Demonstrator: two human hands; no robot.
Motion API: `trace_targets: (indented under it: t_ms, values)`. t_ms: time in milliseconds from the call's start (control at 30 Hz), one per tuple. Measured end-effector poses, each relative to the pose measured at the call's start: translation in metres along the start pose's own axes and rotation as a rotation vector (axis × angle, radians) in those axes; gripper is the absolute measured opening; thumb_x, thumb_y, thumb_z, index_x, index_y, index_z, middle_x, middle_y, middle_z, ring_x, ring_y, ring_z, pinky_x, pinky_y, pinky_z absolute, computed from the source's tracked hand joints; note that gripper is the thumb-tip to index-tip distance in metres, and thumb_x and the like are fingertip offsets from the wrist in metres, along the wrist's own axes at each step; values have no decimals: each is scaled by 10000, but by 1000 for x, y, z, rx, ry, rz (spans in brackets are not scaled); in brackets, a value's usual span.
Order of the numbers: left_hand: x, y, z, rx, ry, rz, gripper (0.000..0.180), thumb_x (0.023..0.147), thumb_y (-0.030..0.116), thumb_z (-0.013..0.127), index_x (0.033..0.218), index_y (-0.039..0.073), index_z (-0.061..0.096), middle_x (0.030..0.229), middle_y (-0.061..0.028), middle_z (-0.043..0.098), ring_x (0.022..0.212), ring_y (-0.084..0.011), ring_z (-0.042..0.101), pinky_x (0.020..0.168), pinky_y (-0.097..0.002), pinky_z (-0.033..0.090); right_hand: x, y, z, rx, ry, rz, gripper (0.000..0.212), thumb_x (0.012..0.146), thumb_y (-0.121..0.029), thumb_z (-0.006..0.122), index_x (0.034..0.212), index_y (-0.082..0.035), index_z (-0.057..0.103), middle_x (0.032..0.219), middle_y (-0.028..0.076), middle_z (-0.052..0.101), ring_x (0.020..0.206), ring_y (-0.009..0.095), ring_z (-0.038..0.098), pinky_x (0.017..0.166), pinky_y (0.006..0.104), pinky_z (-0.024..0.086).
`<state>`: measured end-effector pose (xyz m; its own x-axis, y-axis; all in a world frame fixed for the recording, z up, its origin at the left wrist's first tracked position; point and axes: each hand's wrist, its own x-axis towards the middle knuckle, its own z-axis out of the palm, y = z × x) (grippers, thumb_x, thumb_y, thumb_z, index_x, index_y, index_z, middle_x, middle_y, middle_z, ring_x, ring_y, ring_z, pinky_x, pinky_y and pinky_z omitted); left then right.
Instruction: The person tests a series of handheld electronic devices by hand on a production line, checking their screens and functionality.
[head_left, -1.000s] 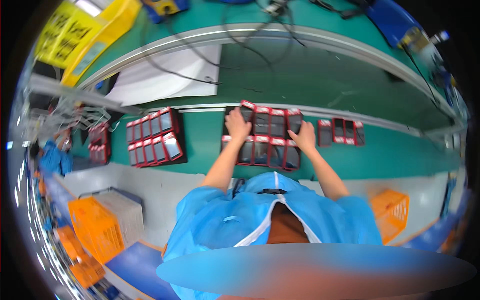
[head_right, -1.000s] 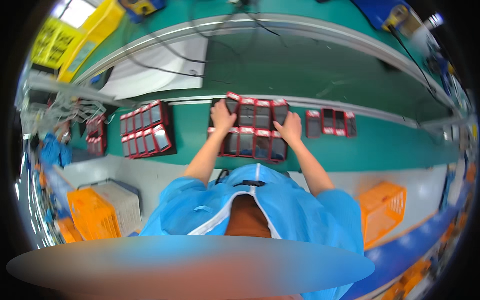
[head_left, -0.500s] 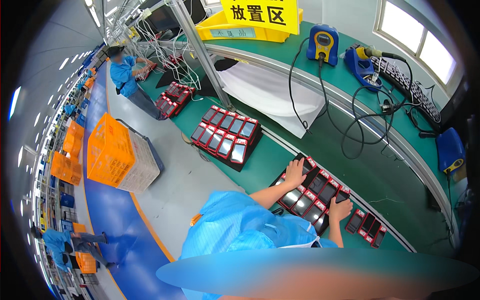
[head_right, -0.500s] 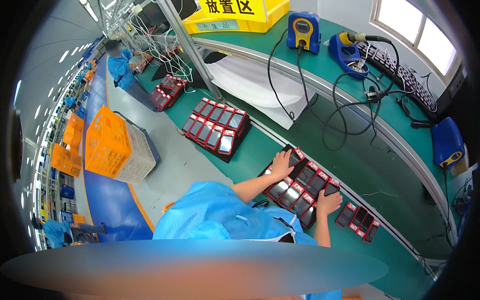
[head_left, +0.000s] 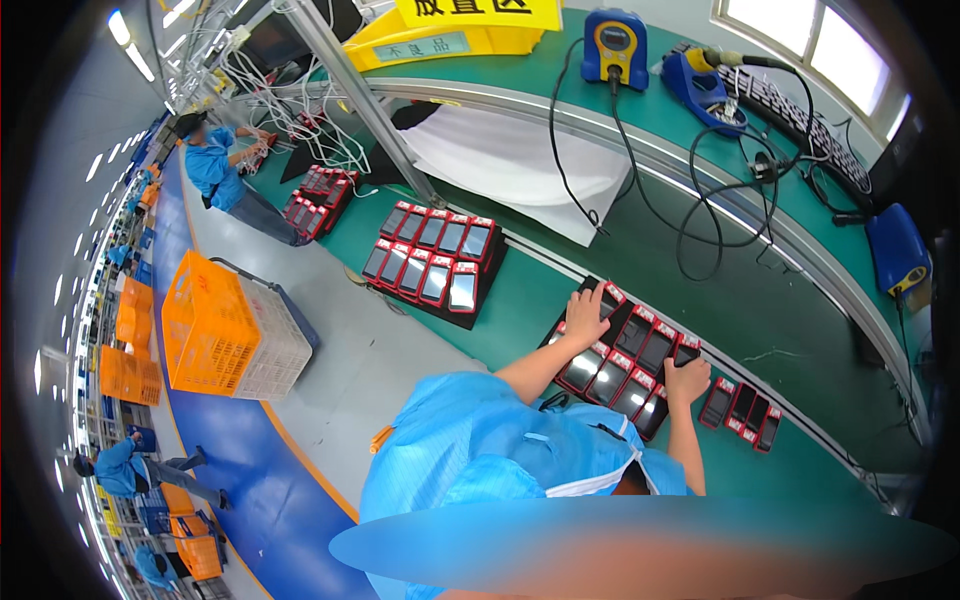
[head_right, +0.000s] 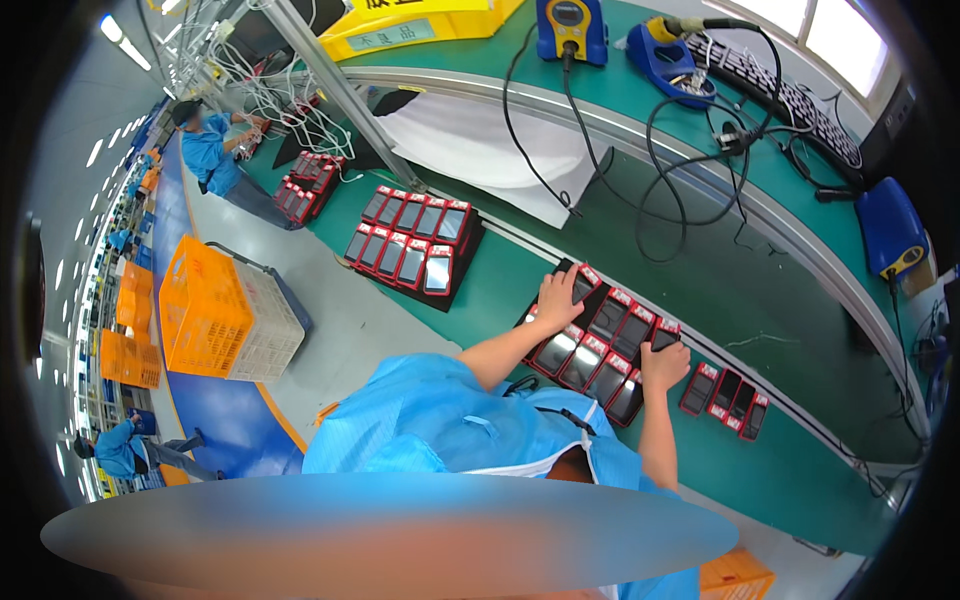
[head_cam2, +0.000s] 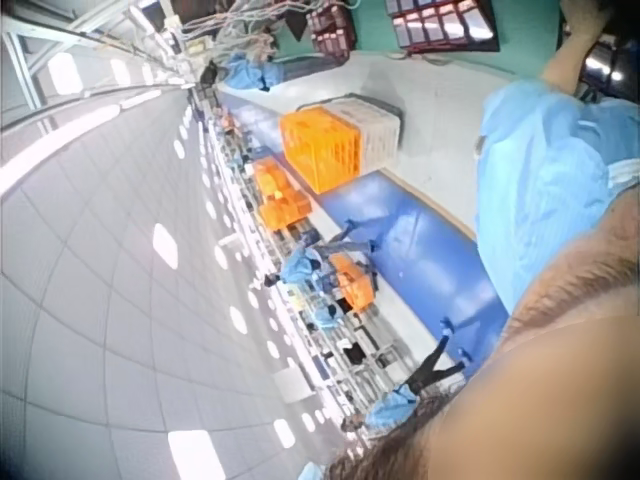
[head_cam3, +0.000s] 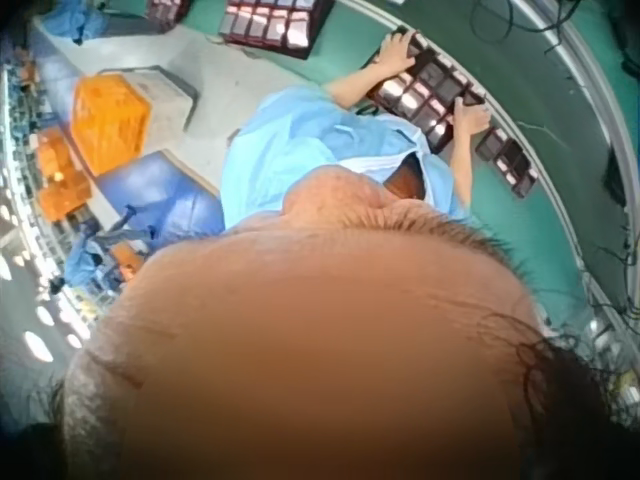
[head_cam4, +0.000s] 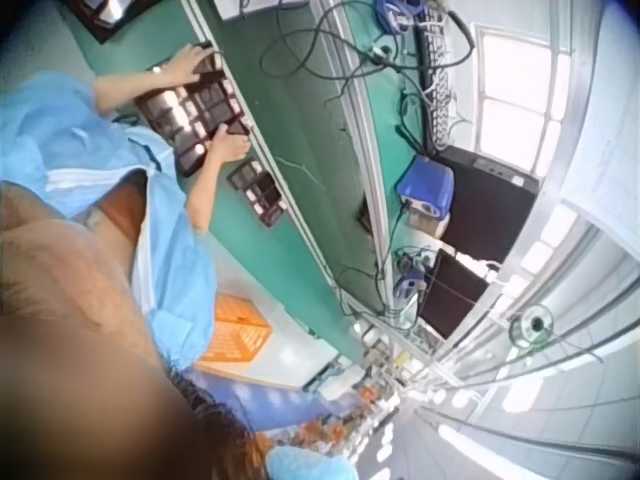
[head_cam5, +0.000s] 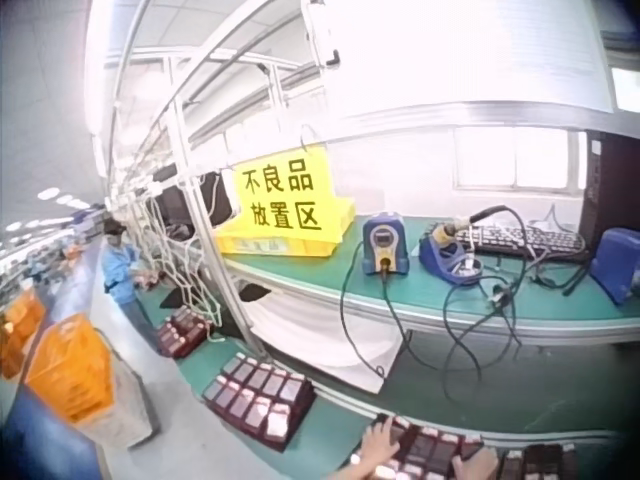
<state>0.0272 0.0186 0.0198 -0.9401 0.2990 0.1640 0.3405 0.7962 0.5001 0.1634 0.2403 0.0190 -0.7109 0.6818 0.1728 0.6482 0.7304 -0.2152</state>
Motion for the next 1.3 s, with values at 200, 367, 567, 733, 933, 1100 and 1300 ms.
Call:
trace_targets:
  t_ms: [200, 367, 567, 733, 933, 1100, 1300]
  values:
    - [10, -9, 11, 20, -4, 49, 924, 648, 234, 773, 1445, 74, 334, 1091, -184, 565, 985, -382, 527, 850, -488, 452, 2, -4, -9, 1, -6, -26, 567, 645, -470, 756, 914, 9, 616, 919, 188, 643, 890, 367, 636, 754, 486, 521]
    - [12, -15, 12, 11, 47, 64, 952, 646, 246, 793, 1454, 37, 336, 1112, -187, 570, 986, -377, 521, 879, -466, 430, 9, -4, 4, -5, -15, 12, 555, 632, -484, 775, 884, -12, 626, 916, 162, 621, 905, 331, 615, 763, 463, 480]
    - [8, -6, 15, 5, -2, 25, 893, 690, 235, 780, 1446, 9, 363, 1165, -185, 576, 1022, -380, 509, 937, -448, 411, 6, 6, 12, 11, -26, 53, 582, 634, -475, 781, 932, -13, 589, 969, 135, 576, 970, 309, 560, 821, 437, 434]
    - [5, -9, 16, 6, -3, 22, 892, 693, 227, 780, 1448, 11, 358, 1155, -179, 576, 1014, -377, 506, 939, -448, 408, 1, 4, 10, 23, -17, 40, 567, 633, -462, 788, 925, -19, 586, 952, 126, 570, 949, 299, 559, 813, 429, 431]
    - [4, -8, 12, -17, -26, 7, 905, 698, 227, 785, 1462, 24, 344, 1188, -173, 559, 1044, -375, 488, 960, -457, 405, 2, 3, 11, 51, -21, 52, 568, 634, -443, 791, 931, -6, 583, 960, 145, 576, 948, 321, 569, 812, 450, 433]
    - [5, -7, 11, -30, -37, 6, 900, 706, 230, 779, 1461, 18, 338, 1197, -181, 554, 1068, -380, 482, 979, -453, 396, 2, 3, 12, 12, -10, 50, 565, 628, -464, 799, 920, -30, 585, 949, 116, 565, 936, 289, 562, 825, 422, 422]
    - [5, -8, 12, -17, -33, 1, 899, 710, 232, 775, 1464, 22, 333, 1192, -185, 553, 1062, -386, 479, 977, -458, 397, 2, 1, 9, -1, 9, 41, 554, 625, -462, 804, 901, -36, 584, 936, 114, 569, 923, 288, 569, 813, 423, 426]
